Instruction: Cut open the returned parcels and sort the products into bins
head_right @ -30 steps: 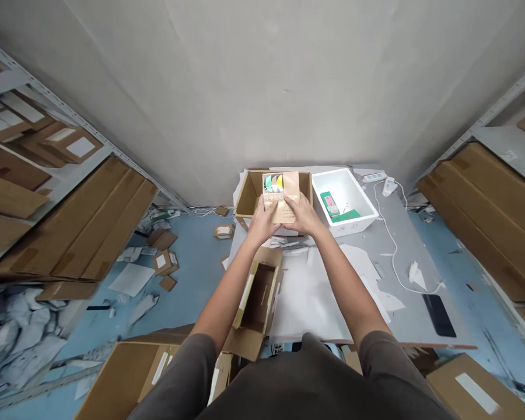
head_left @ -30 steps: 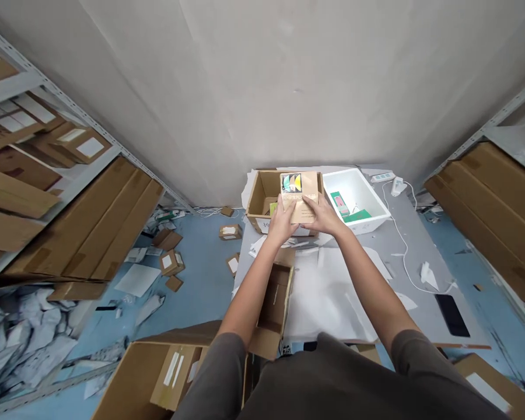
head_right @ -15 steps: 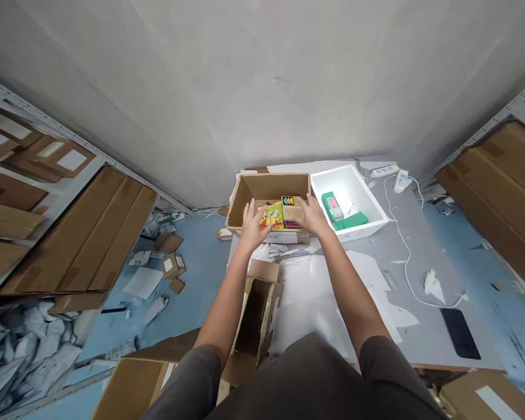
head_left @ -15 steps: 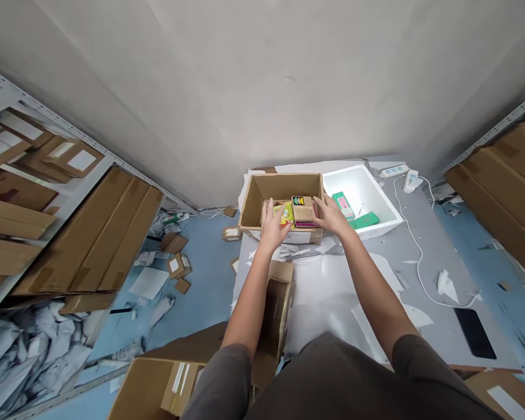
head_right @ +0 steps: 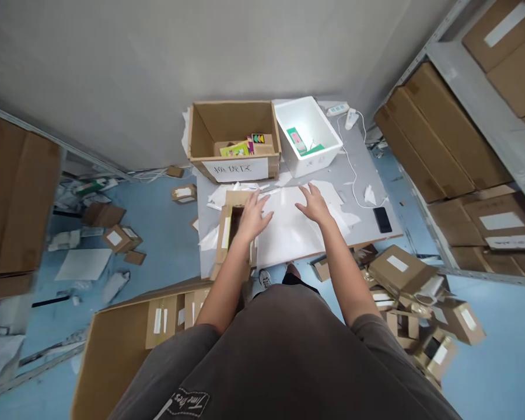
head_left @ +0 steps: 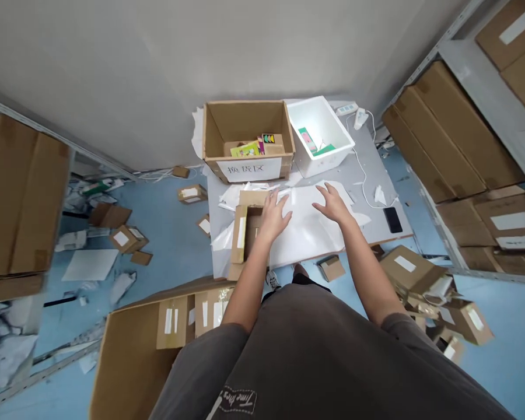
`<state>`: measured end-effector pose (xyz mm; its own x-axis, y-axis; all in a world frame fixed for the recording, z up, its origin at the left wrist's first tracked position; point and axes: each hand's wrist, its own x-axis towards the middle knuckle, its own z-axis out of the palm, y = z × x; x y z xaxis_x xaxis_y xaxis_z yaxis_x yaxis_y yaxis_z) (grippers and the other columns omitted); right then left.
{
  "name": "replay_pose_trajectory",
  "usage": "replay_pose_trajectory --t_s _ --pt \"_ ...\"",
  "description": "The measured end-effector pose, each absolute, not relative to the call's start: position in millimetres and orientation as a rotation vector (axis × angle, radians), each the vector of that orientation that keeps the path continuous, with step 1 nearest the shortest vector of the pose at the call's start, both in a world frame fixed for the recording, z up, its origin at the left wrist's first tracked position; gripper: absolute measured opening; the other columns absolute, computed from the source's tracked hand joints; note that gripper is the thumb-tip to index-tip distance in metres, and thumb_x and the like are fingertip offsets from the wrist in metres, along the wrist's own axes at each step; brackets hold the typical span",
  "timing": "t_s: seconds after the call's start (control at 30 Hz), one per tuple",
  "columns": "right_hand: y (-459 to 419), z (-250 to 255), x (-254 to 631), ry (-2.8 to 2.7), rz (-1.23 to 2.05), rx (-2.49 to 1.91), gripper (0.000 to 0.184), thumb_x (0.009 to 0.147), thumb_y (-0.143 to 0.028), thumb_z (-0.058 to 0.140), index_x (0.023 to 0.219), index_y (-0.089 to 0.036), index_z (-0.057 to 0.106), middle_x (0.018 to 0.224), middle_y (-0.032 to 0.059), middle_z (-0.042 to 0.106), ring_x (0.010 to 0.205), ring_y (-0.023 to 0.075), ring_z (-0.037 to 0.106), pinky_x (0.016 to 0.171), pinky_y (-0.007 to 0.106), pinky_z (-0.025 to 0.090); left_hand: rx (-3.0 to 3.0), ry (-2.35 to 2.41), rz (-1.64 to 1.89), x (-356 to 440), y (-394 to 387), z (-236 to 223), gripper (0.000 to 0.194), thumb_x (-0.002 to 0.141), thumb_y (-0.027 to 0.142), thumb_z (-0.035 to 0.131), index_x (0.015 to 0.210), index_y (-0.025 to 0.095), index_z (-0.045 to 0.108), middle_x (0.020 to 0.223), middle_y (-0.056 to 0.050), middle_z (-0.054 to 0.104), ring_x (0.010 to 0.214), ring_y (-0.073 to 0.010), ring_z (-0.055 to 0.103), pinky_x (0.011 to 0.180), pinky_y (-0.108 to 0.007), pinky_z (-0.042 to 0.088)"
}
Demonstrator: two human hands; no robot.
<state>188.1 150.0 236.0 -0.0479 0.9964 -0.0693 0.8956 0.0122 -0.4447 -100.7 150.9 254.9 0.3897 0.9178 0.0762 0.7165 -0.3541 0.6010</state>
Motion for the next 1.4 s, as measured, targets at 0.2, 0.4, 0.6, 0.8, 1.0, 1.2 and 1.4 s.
replay_pose_trajectory --t_s 0.2,0.4,0.6,0.8,1.0,1.2,1.4 --pt "50.1 172.1 219.3 -2.07 0.67 -2.241 0.067 0.096 -0.036 0.067 0.159 -0.02 0.051 0.173 0.019 0.033 0.16 0.0364 0.031 0.126 0.053 0.035 1.948 1.434 0.04 -60.4 54.5 178.6 0.065 0.097 0.027 0.067 0.16 0.026 0.05 0.178 -0.014 0.025 0.162 -0.0409 0.027 0.124 -0.054 0.042" --pt "6.1 92.1 250.9 -1.893 0.721 -2.695 0.081 0.095 -0.042 0.068 0.167 -0.022 0.036 0.172 0.0197 0.034 0.157 0.0393 0.03 0.118 0.053 0.038 1.653 1.734 -0.26 -44.0 13.0 79.2 0.081 0.097 0.03 0.065 0.17 0.027 0.031 0.179 -0.016 0.018 0.159 -0.0418 0.029 0.117 -0.052 0.047" --pt "2.2 43.2 273.6 -1.842 0.712 -2.787 0.081 0.097 -0.034 0.062 0.168 -0.012 0.03 0.144 0.0236 0.062 0.141 0.0363 0.045 0.112 0.047 0.037 1.675 1.954 -0.217 -24.4 -19.0 19.2 0.07 0.095 0.02 0.059 0.163 0.02 0.043 0.16 -0.021 0.045 0.145 -0.0392 0.04 0.11 -0.049 0.051" --pt "-0.2 43.2 279.5 -1.922 0.879 -2.643 0.041 0.102 -0.024 0.045 0.126 -0.014 0.076 0.122 0.0204 0.072 0.122 0.0315 0.058 0.104 0.04 0.044 1.665 1.894 -0.13 -6.2 -36.7 21.9 0.048 0.097 0.008 0.048 0.14 0.019 0.066 0.126 -0.017 0.067 0.12 -0.0301 0.06 0.103 -0.04 0.052" --pt "-5.1 64.4 285.2 -1.863 0.837 -2.342 0.037 0.096 -0.024 0.048 0.118 -0.013 0.075 0.133 0.0175 0.065 0.124 0.0293 0.057 0.112 0.038 0.044 1.718 1.919 0.211 -9.3 -35.3 81.2 0.042 0.099 0.01 0.049 0.131 0.022 0.073 0.122 -0.014 0.067 0.12 -0.0275 0.064 0.104 -0.036 0.052" --pt "-5.4 74.2 273.0 -1.706 1.099 -2.388 0.106 0.076 -0.036 0.079 0.167 -0.014 0.029 0.163 0.0272 0.04 0.147 0.0379 0.046 0.118 0.049 0.038 1.672 1.777 0.745 -56.5 -36.1 170.5 0.036 0.099 0.014 0.051 0.122 0.022 0.076 0.112 -0.01 0.068 0.106 -0.0215 0.068 0.097 -0.033 0.057" --pt "-18.5 103.0 179.7 -2.041 1.258 -2.125 0.144 0.064 -0.041 0.095 0.174 -0.019 0.005 0.177 0.0303 0.005 0.162 0.039 0.024 0.124 0.047 0.032 1.503 1.582 1.241 -118.2 -44.7 255.4 0.024 0.099 0.026 0.06 0.111 0.021 0.08 0.107 -0.007 0.068 0.097 -0.0175 0.069 0.079 -0.027 0.059"
